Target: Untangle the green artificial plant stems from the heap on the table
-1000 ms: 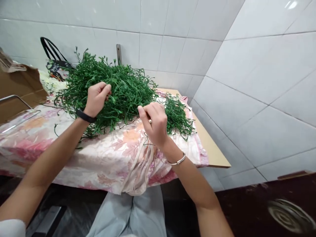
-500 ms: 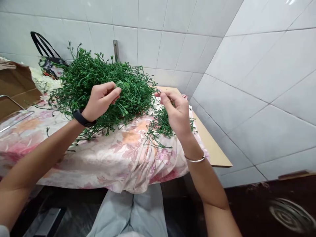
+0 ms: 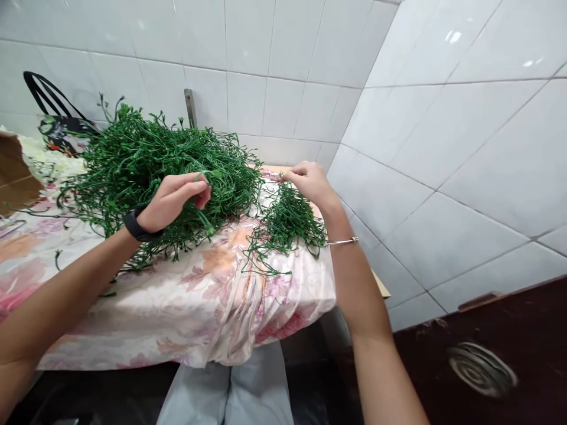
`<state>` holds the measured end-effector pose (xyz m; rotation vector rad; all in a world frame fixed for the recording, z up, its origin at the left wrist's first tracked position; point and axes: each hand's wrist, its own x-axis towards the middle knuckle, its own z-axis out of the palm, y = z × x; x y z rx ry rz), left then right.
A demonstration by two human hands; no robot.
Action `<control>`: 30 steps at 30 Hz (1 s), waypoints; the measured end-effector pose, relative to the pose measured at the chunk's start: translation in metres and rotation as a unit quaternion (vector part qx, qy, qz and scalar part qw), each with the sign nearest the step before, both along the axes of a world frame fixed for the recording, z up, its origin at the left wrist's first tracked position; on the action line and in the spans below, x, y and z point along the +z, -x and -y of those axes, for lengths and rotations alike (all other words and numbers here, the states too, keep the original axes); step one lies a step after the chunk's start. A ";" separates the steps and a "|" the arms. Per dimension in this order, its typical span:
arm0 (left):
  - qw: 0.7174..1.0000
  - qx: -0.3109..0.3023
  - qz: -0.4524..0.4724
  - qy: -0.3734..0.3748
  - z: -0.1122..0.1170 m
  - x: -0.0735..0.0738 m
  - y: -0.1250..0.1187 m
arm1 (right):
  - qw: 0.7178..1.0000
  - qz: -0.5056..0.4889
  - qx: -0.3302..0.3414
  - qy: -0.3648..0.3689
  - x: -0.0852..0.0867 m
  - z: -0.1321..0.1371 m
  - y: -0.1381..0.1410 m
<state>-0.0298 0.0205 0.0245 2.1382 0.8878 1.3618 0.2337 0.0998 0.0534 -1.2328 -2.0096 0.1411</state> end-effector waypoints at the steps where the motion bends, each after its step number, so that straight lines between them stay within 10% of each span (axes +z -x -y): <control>1: 0.999 -0.012 0.044 0.007 -0.001 -0.002 0.003 | 1.000 0.004 0.000 -0.007 -0.003 -0.001 -0.002; 11: 0.972 -0.096 0.187 0.105 -0.009 -0.007 0.005 | 0.973 -0.018 -0.087 -0.211 -0.015 -0.002 0.012; 16: 0.976 -0.112 0.169 0.083 -0.005 -0.013 -0.001 | 0.950 -0.052 0.034 -0.306 -0.029 0.035 0.047; 22: 0.974 -0.173 0.125 0.082 -0.004 -0.018 -0.003 | 0.952 -0.065 0.257 -0.151 -0.047 0.068 0.074; 30: 0.981 -0.143 0.100 0.085 -0.002 -0.014 -0.002 | 0.935 -0.070 0.344 0.057 -0.048 0.073 0.081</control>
